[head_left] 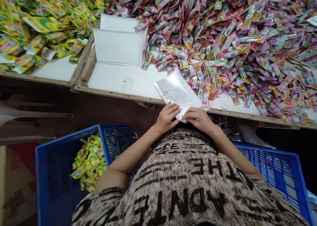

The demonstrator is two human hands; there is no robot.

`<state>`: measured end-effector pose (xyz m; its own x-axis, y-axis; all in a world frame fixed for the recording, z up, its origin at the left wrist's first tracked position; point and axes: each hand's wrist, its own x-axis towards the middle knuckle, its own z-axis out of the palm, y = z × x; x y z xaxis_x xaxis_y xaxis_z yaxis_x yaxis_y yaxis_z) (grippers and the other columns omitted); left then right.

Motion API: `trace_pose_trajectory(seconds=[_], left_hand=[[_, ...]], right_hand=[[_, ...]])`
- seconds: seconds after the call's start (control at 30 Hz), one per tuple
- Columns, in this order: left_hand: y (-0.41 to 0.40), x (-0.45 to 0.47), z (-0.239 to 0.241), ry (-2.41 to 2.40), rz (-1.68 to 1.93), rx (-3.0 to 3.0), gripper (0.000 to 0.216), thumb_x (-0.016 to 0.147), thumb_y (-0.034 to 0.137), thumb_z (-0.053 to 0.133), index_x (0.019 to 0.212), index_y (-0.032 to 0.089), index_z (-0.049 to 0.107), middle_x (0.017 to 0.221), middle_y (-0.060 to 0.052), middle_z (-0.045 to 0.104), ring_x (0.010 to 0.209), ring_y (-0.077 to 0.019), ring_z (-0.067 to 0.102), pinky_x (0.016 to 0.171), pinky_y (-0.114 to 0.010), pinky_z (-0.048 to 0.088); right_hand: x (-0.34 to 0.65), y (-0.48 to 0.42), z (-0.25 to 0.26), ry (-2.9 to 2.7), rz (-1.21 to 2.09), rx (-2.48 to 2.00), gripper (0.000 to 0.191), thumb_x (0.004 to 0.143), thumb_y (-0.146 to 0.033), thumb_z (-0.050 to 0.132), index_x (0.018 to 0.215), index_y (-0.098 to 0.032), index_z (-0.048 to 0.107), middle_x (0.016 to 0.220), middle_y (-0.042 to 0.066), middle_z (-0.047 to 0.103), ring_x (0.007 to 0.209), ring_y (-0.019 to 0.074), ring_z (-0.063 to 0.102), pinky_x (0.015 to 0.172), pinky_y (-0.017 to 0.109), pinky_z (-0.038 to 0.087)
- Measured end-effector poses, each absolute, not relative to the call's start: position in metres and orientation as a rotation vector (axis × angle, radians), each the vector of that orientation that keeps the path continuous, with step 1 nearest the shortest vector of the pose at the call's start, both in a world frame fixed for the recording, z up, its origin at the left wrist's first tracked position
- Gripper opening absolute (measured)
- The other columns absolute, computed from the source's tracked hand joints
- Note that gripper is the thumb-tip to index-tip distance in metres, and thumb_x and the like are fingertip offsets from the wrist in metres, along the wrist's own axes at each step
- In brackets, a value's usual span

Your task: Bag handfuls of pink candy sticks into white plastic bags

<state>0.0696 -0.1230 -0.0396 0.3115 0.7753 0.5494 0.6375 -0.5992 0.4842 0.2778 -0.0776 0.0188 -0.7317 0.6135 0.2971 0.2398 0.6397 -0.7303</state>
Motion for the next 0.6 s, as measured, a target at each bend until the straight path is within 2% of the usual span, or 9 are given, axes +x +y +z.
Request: trace_pose_trajectory(seconds=[0.1, 0.2, 0.3, 0.4, 0.47, 0.53, 0.6], left_hand=[[-0.121, 0.07, -0.041, 1.343, 1.117, 2.45, 0.036, 0.089, 0.023, 0.061, 0.126, 0.022, 0.065, 0.122, -0.011, 0.069, 0.12, -0.025, 0.06, 0.109, -0.052, 0.043], [-0.118, 0.074, -0.045, 1.429, 1.103, 2.518, 0.035, 0.089, 0.019, 0.06, 0.122, 0.024, 0.068, 0.116, -0.011, 0.072, 0.113, -0.025, 0.061, 0.104, -0.049, 0.045], [-0.115, 0.08, -0.047, 1.462, 1.121, 2.566, 0.036, 0.089, 0.022, 0.061, 0.124, 0.024, 0.067, 0.119, -0.012, 0.071, 0.116, -0.0267, 0.06, 0.107, -0.052, 0.041], [-0.113, 0.086, -0.047, 1.403, 1.091, 2.584, 0.039, 0.092, 0.021, 0.055, 0.131, 0.023, 0.062, 0.132, -0.013, 0.065, 0.13, -0.0281, 0.054, 0.115, -0.057, 0.031], [-0.111, 0.089, -0.046, 1.294, 1.05, 2.6, 0.043, 0.094, 0.016, 0.049, 0.135, 0.021, 0.058, 0.137, -0.014, 0.061, 0.137, -0.0276, 0.048, 0.118, -0.058, 0.029], [-0.109, 0.091, -0.046, 1.188, 1.022, 2.625, 0.046, 0.094, 0.011, 0.044, 0.139, 0.018, 0.053, 0.139, -0.016, 0.06, 0.141, -0.0267, 0.044, 0.117, -0.058, 0.031], [-0.107, 0.092, -0.046, 1.148, 1.019, 2.643, 0.048, 0.094, 0.009, 0.041, 0.14, 0.015, 0.052, 0.14, -0.018, 0.059, 0.142, -0.0271, 0.042, 0.116, -0.057, 0.034]], right_hand=[[0.315, -0.087, 0.037, -2.143, 0.841, -0.826, 0.016, 0.089, -0.017, 0.063, 0.088, -0.023, 0.077, 0.088, 0.004, 0.07, 0.079, 0.0146, 0.066, 0.073, 0.027, 0.052], [0.39, -0.111, 0.036, -1.76, 0.575, -1.245, 0.006, 0.082, -0.023, 0.071, 0.085, -0.023, 0.076, 0.087, 0.004, 0.071, 0.082, 0.0179, 0.066, 0.078, 0.032, 0.052], [0.47, -0.148, -0.011, -1.422, 0.319, -1.69, 0.017, 0.072, -0.036, 0.075, 0.074, -0.019, 0.073, 0.074, 0.005, 0.068, 0.074, 0.0222, 0.064, 0.072, 0.037, 0.052], [0.517, -0.178, -0.069, -1.434, 0.472, -2.328, 0.02, 0.066, -0.034, 0.069, 0.05, -0.024, 0.061, 0.053, 0.006, 0.06, 0.056, 0.0245, 0.059, 0.058, 0.039, 0.049], [0.521, -0.179, -0.085, -1.468, 0.569, -2.51, 0.019, 0.062, -0.027, 0.068, 0.046, -0.025, 0.058, 0.045, 0.006, 0.056, 0.049, 0.025, 0.056, 0.053, 0.039, 0.046], [0.503, -0.162, -0.074, -1.517, 0.537, -2.437, 0.011, 0.065, -0.026, 0.066, 0.054, -0.023, 0.065, 0.054, 0.009, 0.063, 0.057, 0.0266, 0.061, 0.06, 0.041, 0.049], [0.464, -0.129, -0.043, -1.585, 0.481, -2.164, 0.017, 0.076, -0.033, 0.061, 0.072, -0.02, 0.072, 0.077, 0.012, 0.072, 0.076, 0.0269, 0.067, 0.076, 0.042, 0.052]])
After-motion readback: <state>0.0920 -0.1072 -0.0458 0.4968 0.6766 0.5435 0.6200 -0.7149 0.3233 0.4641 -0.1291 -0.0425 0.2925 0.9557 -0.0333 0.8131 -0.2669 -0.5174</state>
